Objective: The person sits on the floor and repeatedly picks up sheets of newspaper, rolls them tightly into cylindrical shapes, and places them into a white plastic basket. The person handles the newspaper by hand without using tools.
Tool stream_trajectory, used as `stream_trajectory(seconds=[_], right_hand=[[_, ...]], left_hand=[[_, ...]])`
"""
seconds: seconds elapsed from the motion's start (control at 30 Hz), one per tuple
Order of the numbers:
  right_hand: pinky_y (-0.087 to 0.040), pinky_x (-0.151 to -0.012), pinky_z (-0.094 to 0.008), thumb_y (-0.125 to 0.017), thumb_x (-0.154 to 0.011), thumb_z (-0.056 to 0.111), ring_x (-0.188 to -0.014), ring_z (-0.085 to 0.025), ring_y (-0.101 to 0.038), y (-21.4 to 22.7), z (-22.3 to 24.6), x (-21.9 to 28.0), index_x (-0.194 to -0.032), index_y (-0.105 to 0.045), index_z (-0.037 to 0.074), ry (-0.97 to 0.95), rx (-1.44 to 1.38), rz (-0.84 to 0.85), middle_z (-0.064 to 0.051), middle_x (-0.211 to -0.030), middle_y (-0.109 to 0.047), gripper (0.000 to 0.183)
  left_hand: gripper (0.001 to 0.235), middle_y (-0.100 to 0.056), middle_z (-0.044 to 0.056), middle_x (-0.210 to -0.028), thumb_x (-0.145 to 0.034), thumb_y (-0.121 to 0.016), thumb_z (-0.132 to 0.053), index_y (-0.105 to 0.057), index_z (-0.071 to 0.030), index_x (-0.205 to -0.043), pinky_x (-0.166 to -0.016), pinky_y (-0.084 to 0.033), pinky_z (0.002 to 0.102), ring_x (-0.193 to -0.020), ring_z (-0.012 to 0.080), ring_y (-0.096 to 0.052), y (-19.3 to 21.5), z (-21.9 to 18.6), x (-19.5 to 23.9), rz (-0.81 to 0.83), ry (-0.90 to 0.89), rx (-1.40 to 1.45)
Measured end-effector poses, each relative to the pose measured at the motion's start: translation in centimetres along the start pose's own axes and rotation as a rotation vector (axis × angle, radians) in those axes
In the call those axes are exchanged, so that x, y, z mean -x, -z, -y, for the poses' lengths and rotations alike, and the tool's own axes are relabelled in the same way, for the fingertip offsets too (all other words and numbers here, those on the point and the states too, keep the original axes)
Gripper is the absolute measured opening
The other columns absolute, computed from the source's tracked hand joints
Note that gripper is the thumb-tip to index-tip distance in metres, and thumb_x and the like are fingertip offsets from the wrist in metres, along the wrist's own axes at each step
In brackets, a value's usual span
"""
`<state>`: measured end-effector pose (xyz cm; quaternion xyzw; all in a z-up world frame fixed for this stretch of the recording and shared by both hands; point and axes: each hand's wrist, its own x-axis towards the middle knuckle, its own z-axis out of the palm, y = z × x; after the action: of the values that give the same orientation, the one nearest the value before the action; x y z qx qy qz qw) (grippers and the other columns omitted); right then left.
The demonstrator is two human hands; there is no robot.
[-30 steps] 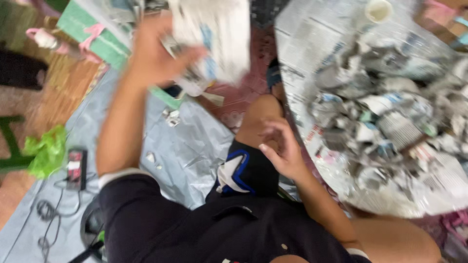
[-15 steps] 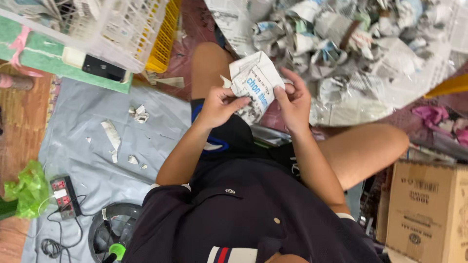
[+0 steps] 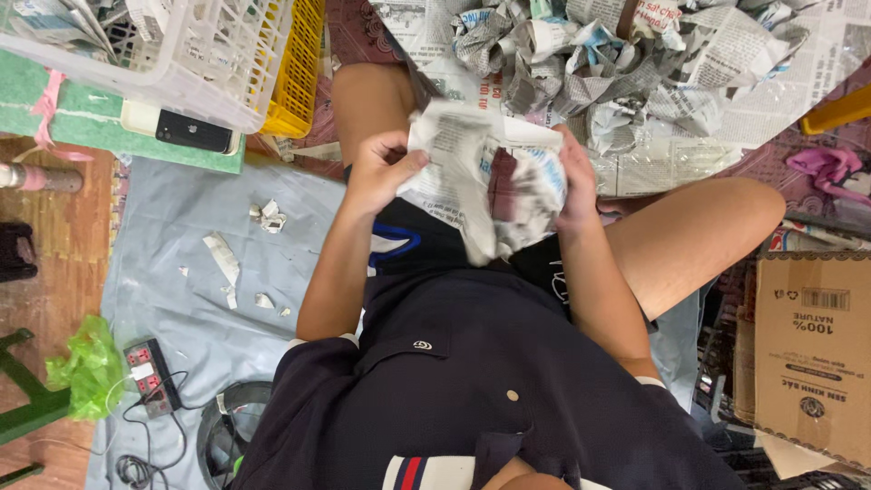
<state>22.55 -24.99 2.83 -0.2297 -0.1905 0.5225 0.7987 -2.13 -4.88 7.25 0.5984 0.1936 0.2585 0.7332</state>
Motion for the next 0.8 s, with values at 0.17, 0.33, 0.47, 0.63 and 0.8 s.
stream_trajectory(seconds=[0.17, 0.33, 0.47, 0.63, 0.8], right_hand=[[-0.058, -0.103, -0.042, -0.046, -0.103, 0.027, -0.113, -0.029, -0.071, 0.1, 0.3, -0.7, -0.135, -0.055, -0.005, -0.114, -0.232, -0.214, -0.018, -0.125, -0.069, 0.045], [-0.051, -0.107, -0.043, -0.048, -0.115, 0.037, -0.126, -0.028, -0.065, -0.2, 0.1, -1.6, -0.149, -0.054, 0.002, -0.057, -0.112, -0.158, -0.015, -0.139, -0.067, 0.049], [-0.050, -0.111, -0.047, -0.048, -0.110, 0.052, -0.131, -0.027, -0.061, -0.6, -0.3, -1.9, -0.150, -0.045, 0.011, -0.012, 0.143, -0.241, -0.015, -0.149, -0.056, 0.057], [-0.048, -0.109, -0.053, -0.046, -0.110, 0.065, -0.134, -0.030, -0.053, -2.4, -1.7, -1.6, -0.154, -0.037, 0.012, 0.348, 0.584, -0.387, -0.018, -0.157, -0.043, 0.070], [-0.053, -0.100, -0.048, -0.052, -0.093, 0.067, -0.126, -0.033, -0.057, -5.0, -4.3, -0.8, -0.153, -0.027, 0.016, -0.280, 0.247, 0.060, -0.012, -0.151, -0.043, 0.083]], left_hand=[[0.010, -0.076, 0.000, -0.088, -0.100, -0.071, -0.005, -0.078, 0.000, -0.105, -0.073, -0.050, 0.022, -0.080, 0.0032, -0.062, 1.8, -2.6, 0.7, 0.125, -0.050, -0.444], [0.013, -0.073, 0.008, -0.095, -0.091, -0.072, 0.003, -0.076, 0.003, -0.103, -0.078, -0.050, 0.027, -0.087, 0.0116, -0.065, 0.0, -2.3, 0.7, -0.088, -0.246, -0.483], [0.009, -0.074, 0.008, -0.095, -0.086, -0.078, 0.005, -0.072, 0.003, -0.093, -0.082, -0.054, 0.029, -0.090, 0.0165, -0.071, -1.3, -1.9, 0.2, -0.201, -0.477, -0.359], [0.014, -0.071, 0.010, -0.083, -0.075, -0.083, -0.001, -0.075, 0.002, -0.085, -0.076, -0.052, 0.034, -0.079, 0.0231, -0.067, -2.4, -3.0, 0.6, -0.342, -0.509, -0.603], [0.034, -0.072, 0.014, -0.091, -0.069, -0.094, -0.019, -0.073, 0.000, -0.090, -0.081, -0.056, 0.040, -0.089, 0.0312, -0.071, -5.1, -2.6, 0.9, -0.162, -0.670, -0.723]])
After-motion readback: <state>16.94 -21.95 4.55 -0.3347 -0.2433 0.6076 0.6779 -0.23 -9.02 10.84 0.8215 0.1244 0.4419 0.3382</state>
